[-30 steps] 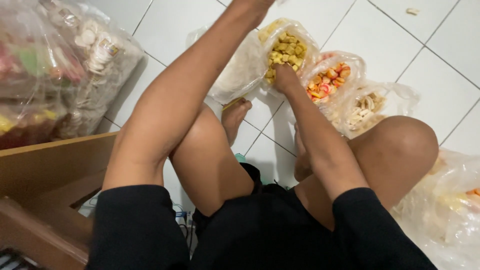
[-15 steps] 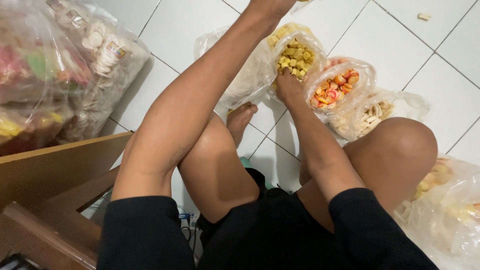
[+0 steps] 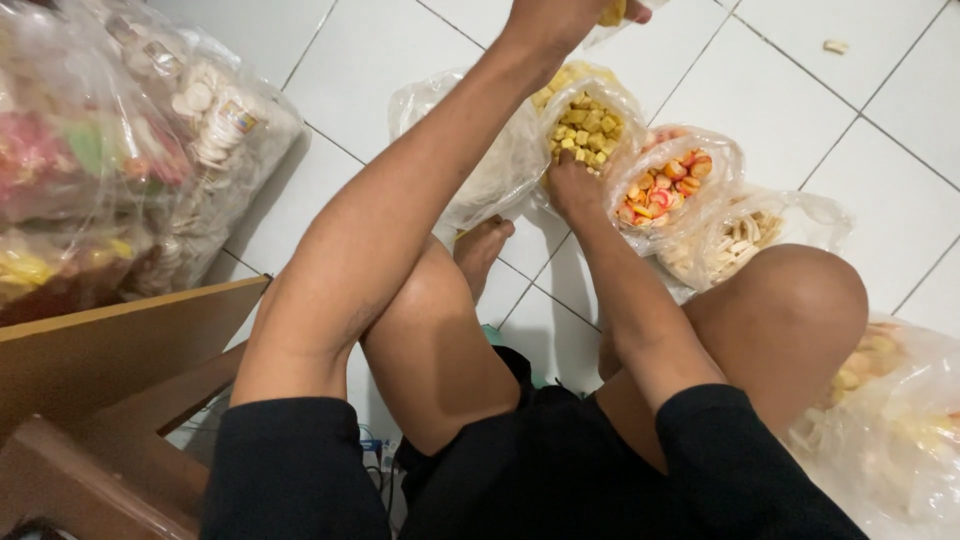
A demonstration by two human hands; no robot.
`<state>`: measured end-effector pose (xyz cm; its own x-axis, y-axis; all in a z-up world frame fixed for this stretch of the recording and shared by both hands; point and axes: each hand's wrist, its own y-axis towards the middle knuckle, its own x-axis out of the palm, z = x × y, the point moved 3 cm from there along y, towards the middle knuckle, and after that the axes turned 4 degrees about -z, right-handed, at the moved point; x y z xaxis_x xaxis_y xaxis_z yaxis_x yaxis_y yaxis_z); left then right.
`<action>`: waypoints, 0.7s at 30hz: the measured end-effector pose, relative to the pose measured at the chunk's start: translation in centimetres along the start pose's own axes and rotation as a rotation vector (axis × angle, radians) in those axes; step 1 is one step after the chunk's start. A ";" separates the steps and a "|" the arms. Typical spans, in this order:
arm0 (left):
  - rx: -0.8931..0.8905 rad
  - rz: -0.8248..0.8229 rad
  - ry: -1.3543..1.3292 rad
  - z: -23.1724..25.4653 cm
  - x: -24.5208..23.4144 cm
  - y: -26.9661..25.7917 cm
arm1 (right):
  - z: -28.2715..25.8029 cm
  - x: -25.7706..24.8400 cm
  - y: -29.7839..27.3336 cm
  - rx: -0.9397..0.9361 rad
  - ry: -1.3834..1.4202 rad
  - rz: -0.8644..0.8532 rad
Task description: The person sorts various snack items from several open plastic bags into a smaller clear plastic bag by hand.
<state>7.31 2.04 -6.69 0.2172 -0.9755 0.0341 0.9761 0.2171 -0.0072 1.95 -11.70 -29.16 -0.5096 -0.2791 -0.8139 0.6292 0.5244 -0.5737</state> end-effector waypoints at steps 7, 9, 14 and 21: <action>0.017 0.045 -0.036 -0.2 -0.3 0.2 | 0.6 0.9 1.2 0.009 0.121 0.006; 0.032 0.059 -0.065 -0.3 -0.5 0.4 | 0.9 1.3 1.6 -0.068 0.178 0.135; 0.061 0.090 -0.063 1.6 -0.3 -0.1 | 1.9 2.4 2.5 -0.074 0.321 0.187; 0.064 0.101 -0.140 3.3 -0.2 -0.9 | 1.4 -2.0 -0.7 0.062 0.695 0.129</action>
<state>6.38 2.19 -3.42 0.3074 -0.9353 0.1756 0.9465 0.3196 0.0456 3.40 -12.60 -27.25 -0.6721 0.3708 -0.6409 0.7316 0.4664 -0.4973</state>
